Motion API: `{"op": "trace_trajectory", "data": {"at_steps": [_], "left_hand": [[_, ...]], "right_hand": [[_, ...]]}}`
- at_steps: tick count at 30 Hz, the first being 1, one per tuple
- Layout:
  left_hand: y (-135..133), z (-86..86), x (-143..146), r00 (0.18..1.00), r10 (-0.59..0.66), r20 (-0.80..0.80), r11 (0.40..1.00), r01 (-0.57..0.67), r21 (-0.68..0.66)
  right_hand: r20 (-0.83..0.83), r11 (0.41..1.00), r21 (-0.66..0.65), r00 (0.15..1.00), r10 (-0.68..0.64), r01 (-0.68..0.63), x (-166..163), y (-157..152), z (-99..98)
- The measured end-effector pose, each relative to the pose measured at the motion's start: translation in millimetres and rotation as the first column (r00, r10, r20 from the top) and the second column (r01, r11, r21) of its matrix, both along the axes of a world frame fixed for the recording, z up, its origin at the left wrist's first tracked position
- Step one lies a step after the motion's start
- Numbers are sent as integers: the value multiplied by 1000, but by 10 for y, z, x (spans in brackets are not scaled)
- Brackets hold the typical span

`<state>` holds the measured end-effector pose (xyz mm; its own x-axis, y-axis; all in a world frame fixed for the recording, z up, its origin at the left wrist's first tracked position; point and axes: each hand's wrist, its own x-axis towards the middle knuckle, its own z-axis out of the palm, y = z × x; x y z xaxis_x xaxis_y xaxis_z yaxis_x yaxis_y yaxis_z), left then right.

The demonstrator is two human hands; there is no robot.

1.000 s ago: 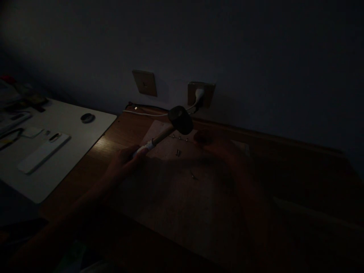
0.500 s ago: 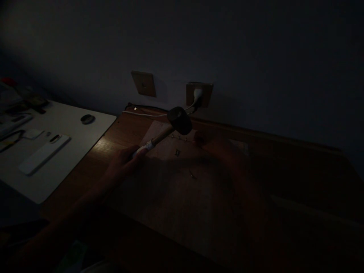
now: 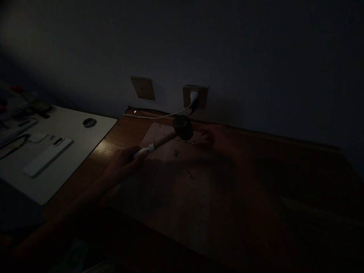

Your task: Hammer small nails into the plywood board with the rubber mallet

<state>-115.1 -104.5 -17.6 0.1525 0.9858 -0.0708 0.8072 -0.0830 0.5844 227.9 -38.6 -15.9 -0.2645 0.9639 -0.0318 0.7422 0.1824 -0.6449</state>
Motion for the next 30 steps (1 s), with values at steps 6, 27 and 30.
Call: {"op": "trace_trajectory", "data": {"at_steps": [6, 27, 30], "left_hand": [[10, 64, 133, 992, -75, -98, 996, 79, 38], [25, -80, 165, 998, -15, 66, 999, 18, -48], [43, -94, 146, 994, -4, 113, 999, 9, -41]], "right_hand": [[85, 999, -43, 996, -25, 29, 169, -4, 119], [371, 998, 37, 928, 29, -46, 104, -276, 519], [299, 988, 18, 944, 142, -155, -97, -526, 359]]}}
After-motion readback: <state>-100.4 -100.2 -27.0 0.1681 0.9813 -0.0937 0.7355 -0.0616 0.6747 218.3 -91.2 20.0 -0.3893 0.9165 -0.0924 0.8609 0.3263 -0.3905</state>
